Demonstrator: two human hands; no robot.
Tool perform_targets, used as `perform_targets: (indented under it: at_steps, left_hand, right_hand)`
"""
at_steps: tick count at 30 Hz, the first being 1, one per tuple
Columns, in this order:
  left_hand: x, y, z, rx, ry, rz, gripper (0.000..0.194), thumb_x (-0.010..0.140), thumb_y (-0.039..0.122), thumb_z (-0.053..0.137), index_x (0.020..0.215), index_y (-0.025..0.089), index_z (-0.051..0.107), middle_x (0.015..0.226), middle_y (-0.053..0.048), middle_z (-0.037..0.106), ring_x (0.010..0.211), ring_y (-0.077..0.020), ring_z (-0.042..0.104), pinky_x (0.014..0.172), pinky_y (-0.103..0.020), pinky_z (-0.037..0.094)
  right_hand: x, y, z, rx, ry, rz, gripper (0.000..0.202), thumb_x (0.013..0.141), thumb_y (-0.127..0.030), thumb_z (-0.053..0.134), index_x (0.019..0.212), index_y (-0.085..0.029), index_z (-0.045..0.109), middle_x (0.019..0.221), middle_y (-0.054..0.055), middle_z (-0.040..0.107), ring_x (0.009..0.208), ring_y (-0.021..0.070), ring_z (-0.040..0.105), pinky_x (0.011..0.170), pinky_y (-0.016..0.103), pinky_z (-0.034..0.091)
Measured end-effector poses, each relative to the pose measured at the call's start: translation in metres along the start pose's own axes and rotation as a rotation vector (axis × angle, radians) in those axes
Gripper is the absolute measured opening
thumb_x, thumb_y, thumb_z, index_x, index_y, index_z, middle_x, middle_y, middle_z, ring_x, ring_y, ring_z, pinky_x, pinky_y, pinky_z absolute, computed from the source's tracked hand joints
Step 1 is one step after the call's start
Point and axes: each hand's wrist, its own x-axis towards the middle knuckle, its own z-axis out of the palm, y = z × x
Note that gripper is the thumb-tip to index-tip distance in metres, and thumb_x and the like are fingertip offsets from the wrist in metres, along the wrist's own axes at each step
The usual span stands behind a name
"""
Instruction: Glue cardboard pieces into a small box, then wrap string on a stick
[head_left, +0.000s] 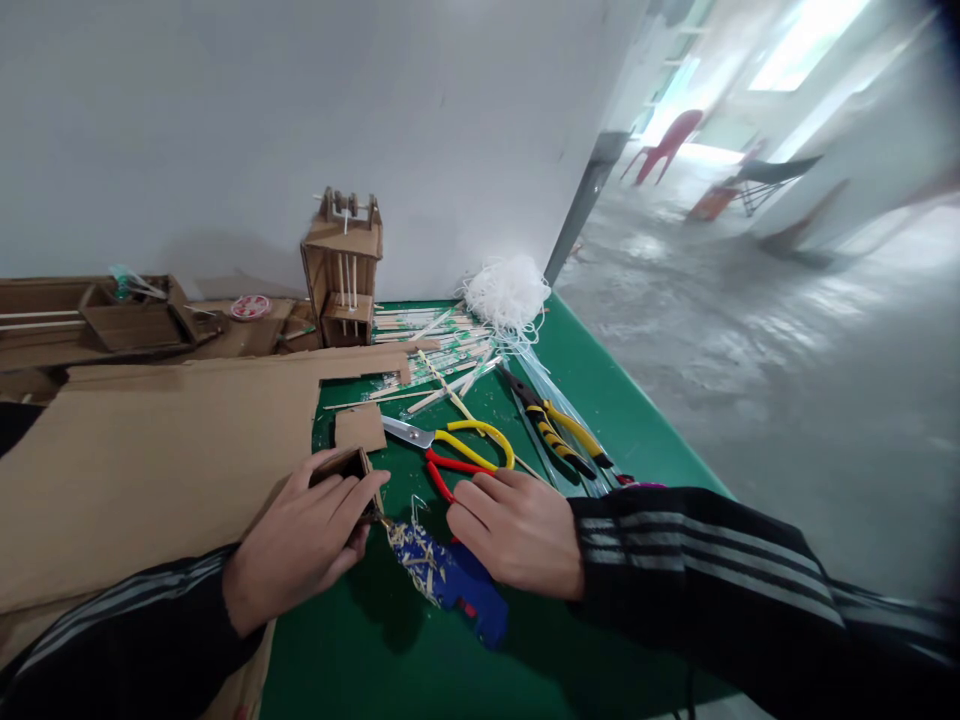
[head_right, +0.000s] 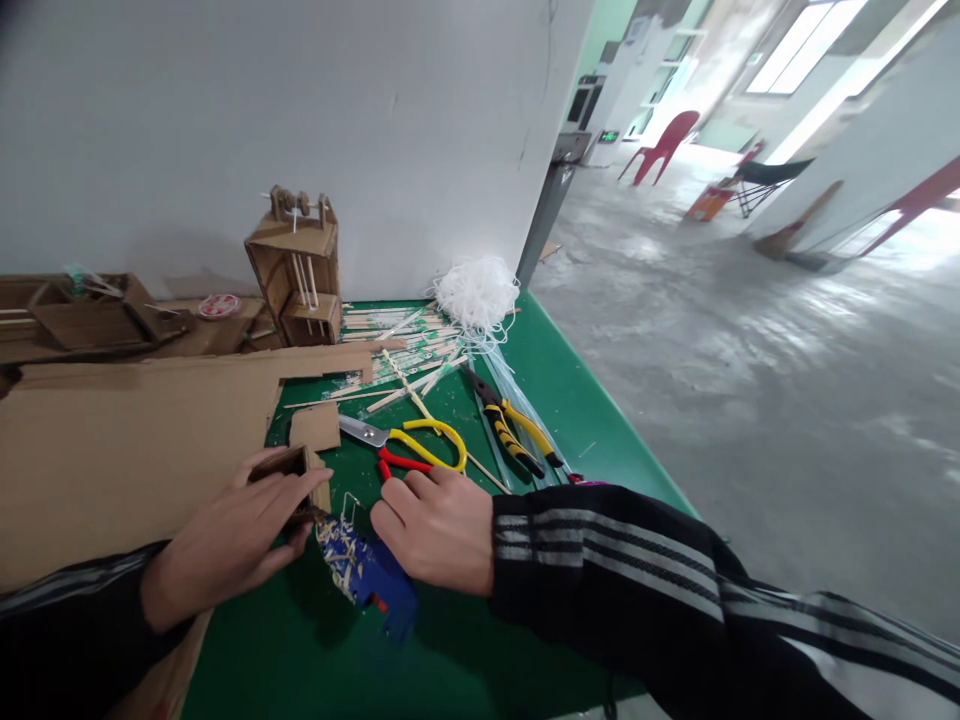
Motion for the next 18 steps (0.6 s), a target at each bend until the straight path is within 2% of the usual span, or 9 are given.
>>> perform_targets:
  at_steps: [5,10,14,18]
  left_hand:
    - [-0.0002,-0.0008,0.0007,-0.008,0.007,-0.001,0.045,0.09,0.015,0.045,0.135,0.014,0.042,0.103,-0.008,0.069,0.093,-0.024,0.066,0.109,-0.051,0.031]
    - [-0.0002,-0.0009,0.0009,-0.008,0.009,-0.007,0.044,0.09,0.016,0.046,0.134,0.015,0.043,0.1,-0.008,0.069,0.098,-0.0259,0.066,0.108,-0.051,0.032]
    - [-0.0006,-0.0013,0.0011,0.008,0.001,0.001,0.044,0.091,0.016,0.046,0.134,0.013,0.043,0.107,-0.011,0.069,0.101,-0.0266,0.065,0.108,-0.051,0.033]
    - [-0.0003,-0.0015,0.001,-0.009,0.014,0.008,0.045,0.09,0.017,0.047,0.135,0.015,0.043,0.105,-0.008,0.069,0.098,-0.0255,0.067,0.108,-0.051,0.034]
  right_hand:
    - [0.0,-0.0004,0.0007,0.001,-0.015,0.006,0.022,0.095,-0.013,0.043,0.078,-0.017,0.055,0.073,0.002,0.055,0.06,0.0148,0.046,0.055,0.032,0.024]
    - [-0.0005,0.0003,0.0006,0.002,-0.01,0.003,0.021,0.095,-0.013,0.043,0.077,-0.017,0.054,0.072,0.002,0.055,0.06,0.0139,0.046,0.055,0.031,0.024]
    - [-0.0016,0.0004,0.0005,0.011,-0.006,0.001,0.022,0.096,-0.014,0.043,0.078,-0.017,0.055,0.073,0.002,0.056,0.059,0.0142,0.045,0.055,0.032,0.024]
    - [-0.0027,0.0003,0.0013,0.022,-0.012,0.009,0.021,0.096,-0.014,0.042,0.08,-0.017,0.055,0.074,0.001,0.056,0.06,0.0146,0.045,0.055,0.032,0.023]
